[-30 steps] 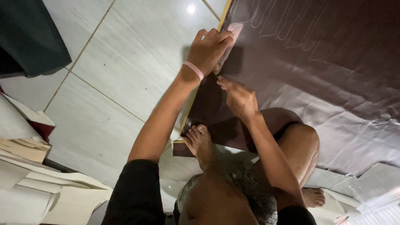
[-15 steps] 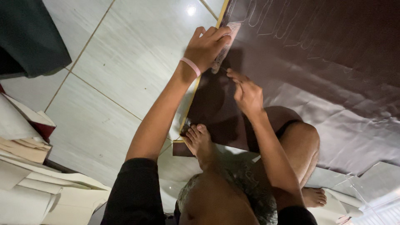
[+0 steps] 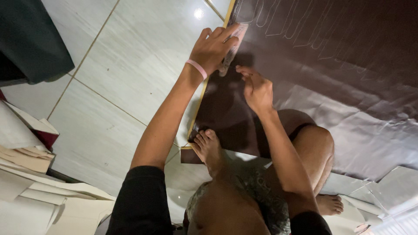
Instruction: The person sits on the floor and rubs a large brown fabric with a small rectangular block, moving it along pre-drawn white outlines. The person repeatedly rubs different sections of the fabric, adjusting the block's position and orientation as needed.
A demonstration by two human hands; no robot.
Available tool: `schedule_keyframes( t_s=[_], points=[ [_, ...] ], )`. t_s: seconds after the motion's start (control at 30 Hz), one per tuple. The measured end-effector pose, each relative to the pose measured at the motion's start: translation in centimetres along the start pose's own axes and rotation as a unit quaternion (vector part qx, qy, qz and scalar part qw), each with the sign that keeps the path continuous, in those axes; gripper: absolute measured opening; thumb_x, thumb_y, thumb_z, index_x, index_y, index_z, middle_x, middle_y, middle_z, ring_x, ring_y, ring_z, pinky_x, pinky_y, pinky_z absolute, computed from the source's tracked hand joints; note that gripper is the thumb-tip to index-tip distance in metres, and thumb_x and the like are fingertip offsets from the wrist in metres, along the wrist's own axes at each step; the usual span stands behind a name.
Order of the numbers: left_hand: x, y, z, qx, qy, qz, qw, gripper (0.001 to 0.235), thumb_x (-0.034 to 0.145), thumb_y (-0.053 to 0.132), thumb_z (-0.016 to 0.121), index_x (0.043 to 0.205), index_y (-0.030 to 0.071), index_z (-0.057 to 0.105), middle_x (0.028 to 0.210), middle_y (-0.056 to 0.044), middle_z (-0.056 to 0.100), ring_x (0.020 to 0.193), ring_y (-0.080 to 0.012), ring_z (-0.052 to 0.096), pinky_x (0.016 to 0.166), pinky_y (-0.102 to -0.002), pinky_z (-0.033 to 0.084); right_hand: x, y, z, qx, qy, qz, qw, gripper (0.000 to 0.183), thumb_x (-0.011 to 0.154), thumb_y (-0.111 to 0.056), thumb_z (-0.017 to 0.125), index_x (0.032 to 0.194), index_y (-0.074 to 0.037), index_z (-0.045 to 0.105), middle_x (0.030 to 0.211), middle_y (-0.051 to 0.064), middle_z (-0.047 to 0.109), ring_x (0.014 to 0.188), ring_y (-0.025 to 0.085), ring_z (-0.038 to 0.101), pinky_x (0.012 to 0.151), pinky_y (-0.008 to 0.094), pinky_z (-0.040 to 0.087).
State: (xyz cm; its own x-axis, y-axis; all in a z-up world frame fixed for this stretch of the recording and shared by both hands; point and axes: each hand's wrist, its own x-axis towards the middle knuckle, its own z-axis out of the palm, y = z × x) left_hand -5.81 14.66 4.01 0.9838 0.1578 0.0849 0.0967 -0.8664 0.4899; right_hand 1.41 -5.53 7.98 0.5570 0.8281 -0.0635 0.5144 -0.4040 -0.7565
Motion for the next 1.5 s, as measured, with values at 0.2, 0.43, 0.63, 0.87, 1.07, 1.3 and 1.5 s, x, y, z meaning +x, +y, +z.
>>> schedule_keyframes(
  t_s=[0.2, 0.43, 0.63, 0.87, 1.07, 1.3, 1.5],
  points=[
    [0.3, 0.1, 0.9, -0.014, 0.039, 0.015, 0.999, 0.031, 0.081, 0.008, 0.081, 0.106, 0.006, 0.064, 0.152, -0.012, 0.051, 0.142, -0.0272, 0.049, 0.115, -0.045, 0.041, 0.5, 0.0, -0.2, 0.041, 0.007, 0.054, 0.998, 0.035, 0.096, 0.014, 0.046, 0.118, 0.004, 0.07, 0.116, 0.014, 0.076, 0.092, 0.025, 0.078, 0.084, 0.034, 0.064],
    [2.4, 0.8, 1.3, -0.013, 0.069, 0.004, 0.998, 0.019, 0.095, 0.0, 0.069, 0.112, -0.005, 0.061, 0.127, -0.025, 0.059, 0.115, -0.0369, 0.059, 0.106, -0.043, 0.047, -0.3, 1.5, -1.9, 0.019, 0.051, 0.105, 0.993, 0.025, 0.106, -0.001, 0.045, 0.117, 0.0, 0.068, 0.119, 0.014, 0.076, 0.099, 0.024, 0.078, 0.083, 0.032, 0.063],
    [3.3, 3.0, 1.4, -0.318, -0.086, -0.176, 0.928, 0.034, 0.104, 0.002, 0.041, 0.122, 0.023, 0.062, 0.114, 0.002, 0.059, 0.107, -0.0168, 0.059, 0.09, -0.032, 0.058, -4.9, 3.9, -4.0, 0.043, 0.229, 0.122, 0.965, 0.022, 0.118, -0.008, 0.041, 0.112, 0.001, 0.06, 0.111, 0.015, 0.067, 0.102, 0.026, 0.07, 0.093, 0.034, 0.056],
    [-3.1, 4.3, 1.3, -0.197, -0.077, 0.029, 0.977, 0.028, 0.065, 0.029, 0.09, 0.077, 0.017, 0.068, 0.133, -0.007, 0.063, 0.133, -0.0271, 0.052, 0.117, -0.061, 0.027, -5.6, 3.4, -1.0, -0.124, 0.041, 0.083, 0.988, 0.054, 0.088, -0.027, 0.083, 0.137, -0.011, 0.066, 0.122, 0.015, 0.052, 0.113, 0.034, 0.053, 0.095, 0.05, 0.043],
    [-2.7, 0.7, 2.0, -0.234, 0.019, -0.119, 0.965, 0.033, 0.09, 0.032, 0.088, 0.116, 0.019, 0.075, 0.156, -0.005, 0.049, 0.15, -0.0271, 0.039, 0.128, -0.051, 0.023, -4.2, 3.1, 1.1, -0.14, 0.048, 0.134, 0.98, 0.066, 0.079, -0.041, 0.092, 0.139, -0.03, 0.069, 0.125, 0.007, 0.048, 0.114, 0.029, 0.048, 0.094, 0.046, 0.041],
    [-1.8, 0.6, 1.1, -0.202, -0.014, -0.121, 0.972, 0.05, 0.067, 0.034, 0.096, 0.114, 0.03, 0.08, 0.159, -0.001, 0.038, 0.147, -0.029, 0.03, 0.12, -0.051, 0.021, -4.0, 3.5, 2.1, -0.148, 0.073, 0.115, 0.98, 0.064, 0.08, -0.043, 0.093, 0.138, -0.029, 0.07, 0.122, 0.005, 0.046, 0.114, 0.026, 0.045, 0.095, 0.044, 0.038],
    [-1.6, 0.6, 1.1, -0.187, -0.011, -0.108, 0.976, 0.052, 0.064, 0.033, 0.098, 0.113, 0.034, 0.081, 0.159, 0.0, 0.034, 0.148, -0.0294, 0.027, 0.12, -0.052, 0.021, -3.6, 3.6, 2.4, -0.145, 0.077, 0.134, 0.977, 0.063, 0.08, -0.045, 0.091, 0.137, -0.03, 0.071, 0.12, 0.004, 0.046, 0.113, 0.026, 0.044, 0.094, 0.045, 0.036]
  ],
)
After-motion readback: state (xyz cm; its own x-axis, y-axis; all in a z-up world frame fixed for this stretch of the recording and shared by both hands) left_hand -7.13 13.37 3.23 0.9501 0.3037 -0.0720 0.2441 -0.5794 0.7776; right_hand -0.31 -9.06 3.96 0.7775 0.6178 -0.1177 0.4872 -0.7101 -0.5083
